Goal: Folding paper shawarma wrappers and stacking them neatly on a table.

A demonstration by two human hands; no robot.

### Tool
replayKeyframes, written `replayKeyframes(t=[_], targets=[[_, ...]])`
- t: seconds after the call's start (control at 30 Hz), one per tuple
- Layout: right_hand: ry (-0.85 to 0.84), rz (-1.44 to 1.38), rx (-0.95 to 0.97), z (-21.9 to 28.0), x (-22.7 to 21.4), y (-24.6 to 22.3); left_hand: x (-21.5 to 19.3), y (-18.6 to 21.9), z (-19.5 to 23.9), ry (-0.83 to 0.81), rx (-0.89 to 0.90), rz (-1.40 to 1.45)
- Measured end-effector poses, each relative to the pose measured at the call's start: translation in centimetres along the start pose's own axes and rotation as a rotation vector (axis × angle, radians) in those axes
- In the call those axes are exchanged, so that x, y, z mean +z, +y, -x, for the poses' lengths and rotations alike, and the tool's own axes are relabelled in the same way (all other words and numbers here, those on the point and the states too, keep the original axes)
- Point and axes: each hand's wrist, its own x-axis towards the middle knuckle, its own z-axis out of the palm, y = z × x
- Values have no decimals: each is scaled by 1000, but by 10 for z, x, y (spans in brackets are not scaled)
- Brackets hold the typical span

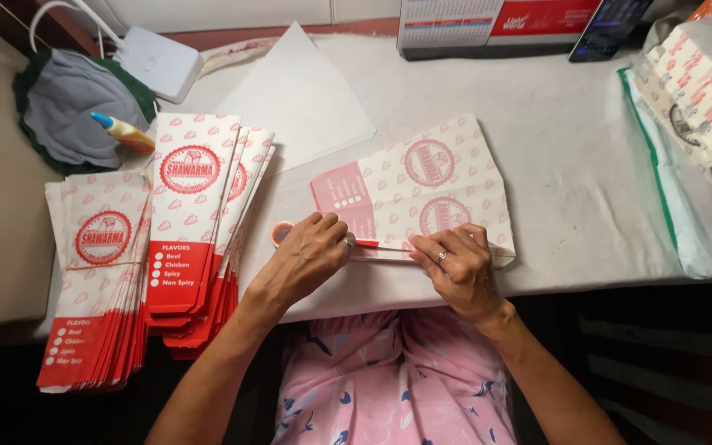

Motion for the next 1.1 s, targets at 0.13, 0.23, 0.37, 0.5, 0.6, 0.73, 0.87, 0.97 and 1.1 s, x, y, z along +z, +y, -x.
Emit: replayKeyframes(t=[0.13,0.23,0.37,0.5,0.6,0.73,0.87,0.97,1.1], targets=[[-1,38,-48,-3,0,4,3,1,-10,87,-11,-42],[-5,54,-86,-7,0,6,13,8,-13,182,-90,-113],[19,141,-265,-13,2,5,12,52,-24,492,-266,-169],[56,102,-268,-13,2,7,24,93,-29,500,-302,0],[78,82,-271,-17,2,11,28,99,-23,432,-349,19],[159,16,-260,-48,-23,24,39,100,-21,468,-362,16],[283,108,-232,-95,-91,12,20,101,-26,470,-370,65],[324,200,-312,-104,-89,9,34,99,-24,484,-376,56],[148,215,-482,-73,-13,12,48,100,-22,488,-390,2]])
